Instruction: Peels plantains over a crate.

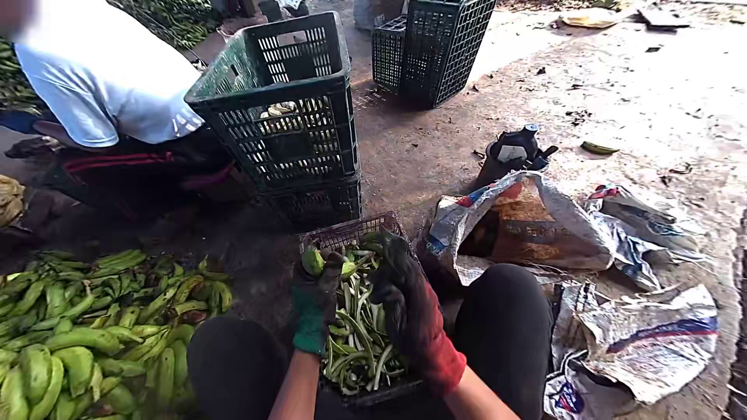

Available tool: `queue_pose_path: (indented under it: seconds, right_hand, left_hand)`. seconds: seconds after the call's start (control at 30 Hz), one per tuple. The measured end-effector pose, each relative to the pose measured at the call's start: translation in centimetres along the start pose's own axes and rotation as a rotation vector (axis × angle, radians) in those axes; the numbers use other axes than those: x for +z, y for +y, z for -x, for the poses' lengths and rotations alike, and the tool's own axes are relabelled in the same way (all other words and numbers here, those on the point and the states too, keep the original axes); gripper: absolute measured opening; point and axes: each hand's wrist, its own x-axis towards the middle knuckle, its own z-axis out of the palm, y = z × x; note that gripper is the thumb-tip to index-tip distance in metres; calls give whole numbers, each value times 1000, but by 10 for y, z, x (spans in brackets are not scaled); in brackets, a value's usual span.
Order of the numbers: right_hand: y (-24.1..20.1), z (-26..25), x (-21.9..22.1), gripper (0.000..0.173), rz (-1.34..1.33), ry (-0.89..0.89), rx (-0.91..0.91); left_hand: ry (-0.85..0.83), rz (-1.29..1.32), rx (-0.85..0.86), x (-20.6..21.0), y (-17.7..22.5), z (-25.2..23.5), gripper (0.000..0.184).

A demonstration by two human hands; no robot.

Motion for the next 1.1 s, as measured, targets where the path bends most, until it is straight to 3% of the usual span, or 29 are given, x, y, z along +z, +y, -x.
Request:
queue_pose_path:
  seconds: [0.03, 0.07, 0.13, 0.17, 0.2, 0.27, 0.4, 0.43, 0.5, 0.57, 0.67, 0.73, 0.83, 0.9, 0.97, 1.03, 1.1]
  right_hand:
    - [-3, 9, 4, 49, 8, -87, 95]
    - [2, 20, 8, 44, 21, -317, 316]
    - [39, 41, 19, 50, 21, -910, 751]
    - [55, 50, 27, 53, -27, -1005, 839]
    - [62, 47, 28, 52, -92, -972, 844]
    - [54, 38, 17, 44, -186, -718, 700]
    - [51, 11, 22, 41, 51, -429, 11]
    - [47, 10, 26, 39, 139, -394, -64]
    - [42, 0, 39, 36, 265, -321, -39]
    - [47, -24, 50, 40, 390, -229, 103]
    - [72, -48, 50, 37, 305, -150, 366]
    - [72, -35, 40, 42, 138, -281, 277]
    - [45, 13, 41, 37, 20, -472, 54]
    - [43, 1, 46, 34, 200, -310, 7]
    - [50, -29, 49, 32, 369, -179, 126]
    - [64, -46, 48, 34, 340, -151, 276]
    - [67, -29, 46, 35, 213, -210, 217]
  left_hand:
    - [8, -12, 34, 1, 1, 2, 51]
    - [18, -38, 50, 2, 3, 4, 52]
    - [27, 17, 73, 1, 13, 7, 53]
    - [32, 59, 77, 0, 22, 1, 55]
    - [28, 68, 66, 0, 29, -10, 54]
    - [-26, 73, -56, -12, 18, -23, 44]
    - [-230, 150, -224, -35, -9, -49, 37]
    - [-280, 172, -264, -36, -12, -47, 35]
    - [-306, 102, -316, -31, -7, -32, 33]
    - [-276, -49, -350, -29, -8, -21, 37]
    - [-172, -82, -391, -29, 1, -12, 36]
    - [-157, -10, -382, -34, -3, -24, 35]
    - [-233, 262, -334, -38, -17, -38, 26]
    - [-324, 330, -325, -28, -21, -31, 29]
    - [-330, 226, -381, -27, -30, -17, 29]
    - [-291, 191, -422, -25, -26, -11, 25]
    - [-264, 180, -366, -29, -24, -21, 30]
